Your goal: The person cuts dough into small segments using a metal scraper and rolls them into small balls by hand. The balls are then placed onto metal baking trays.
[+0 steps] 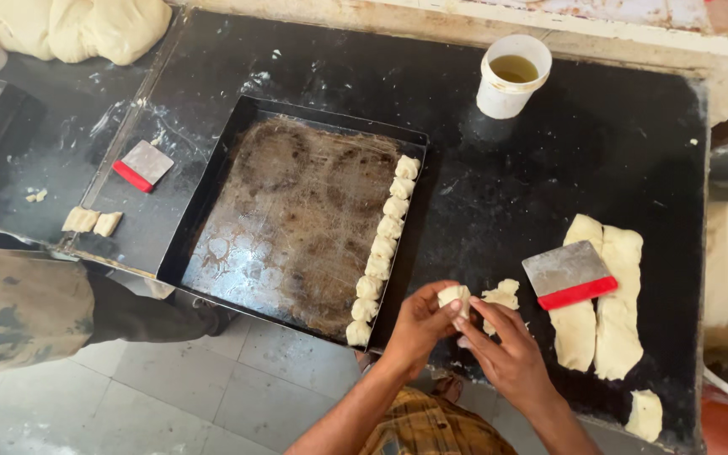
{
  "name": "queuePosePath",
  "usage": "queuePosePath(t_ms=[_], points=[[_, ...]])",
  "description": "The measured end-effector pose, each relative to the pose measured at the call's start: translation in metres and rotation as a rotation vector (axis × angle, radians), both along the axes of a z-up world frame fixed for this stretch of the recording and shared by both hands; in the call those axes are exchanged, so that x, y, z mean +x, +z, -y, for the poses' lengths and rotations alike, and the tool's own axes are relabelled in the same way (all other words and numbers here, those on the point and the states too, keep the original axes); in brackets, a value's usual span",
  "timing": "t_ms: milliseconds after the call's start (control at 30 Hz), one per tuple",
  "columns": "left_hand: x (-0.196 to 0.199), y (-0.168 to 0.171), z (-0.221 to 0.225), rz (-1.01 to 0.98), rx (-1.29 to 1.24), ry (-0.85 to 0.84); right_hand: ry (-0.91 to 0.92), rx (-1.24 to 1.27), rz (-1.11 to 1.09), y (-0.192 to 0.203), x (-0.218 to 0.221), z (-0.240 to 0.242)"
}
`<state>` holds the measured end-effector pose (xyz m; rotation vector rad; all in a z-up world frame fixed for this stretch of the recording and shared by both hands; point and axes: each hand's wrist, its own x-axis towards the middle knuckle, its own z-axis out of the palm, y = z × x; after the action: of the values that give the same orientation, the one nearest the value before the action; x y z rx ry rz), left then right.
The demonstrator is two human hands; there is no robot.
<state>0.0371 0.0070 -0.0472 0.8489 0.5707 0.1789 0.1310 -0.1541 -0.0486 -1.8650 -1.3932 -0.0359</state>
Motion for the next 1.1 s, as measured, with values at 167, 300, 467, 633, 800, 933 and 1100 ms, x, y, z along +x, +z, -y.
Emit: queuePosePath(t_ms=[167,300,467,633,800,933,1100], points=[[-0.011,0.008,-0.011,0.006,-0.168,-0.055,0.099,0.059,0.139,0.024,0.015,-0.020],[-0.016,0.003,-0.022,-0.009,-0.168,-0.098,0.196,0.018,0.104,0.030,0.013,-0.030],[-0.020,-0.007,-0.034,0.028,-0.069,-0.098,0.240,-0.094,0.104,0.024,0.011,-0.054],[-0.036,-0.006,-0.054,0.186,0.102,-0.314,0.166,-0.058,-0.556,0.001,0.024,-0.083],[-0.053,0.005,-0.069,0.092,0.115,-0.266,0.118,0.010,-1.920,-0.014,0.008,-0.101],[-0.054,-0.002,-0.069,0.166,0.298,-0.003,0.033,-0.216,-1.554,-0.021,0.013,-0.114],[-0.058,-0.017,-0.093,0.101,-0.036,0.068,0.151,-0.202,-1.252,-0.030,0.024,-0.151]])
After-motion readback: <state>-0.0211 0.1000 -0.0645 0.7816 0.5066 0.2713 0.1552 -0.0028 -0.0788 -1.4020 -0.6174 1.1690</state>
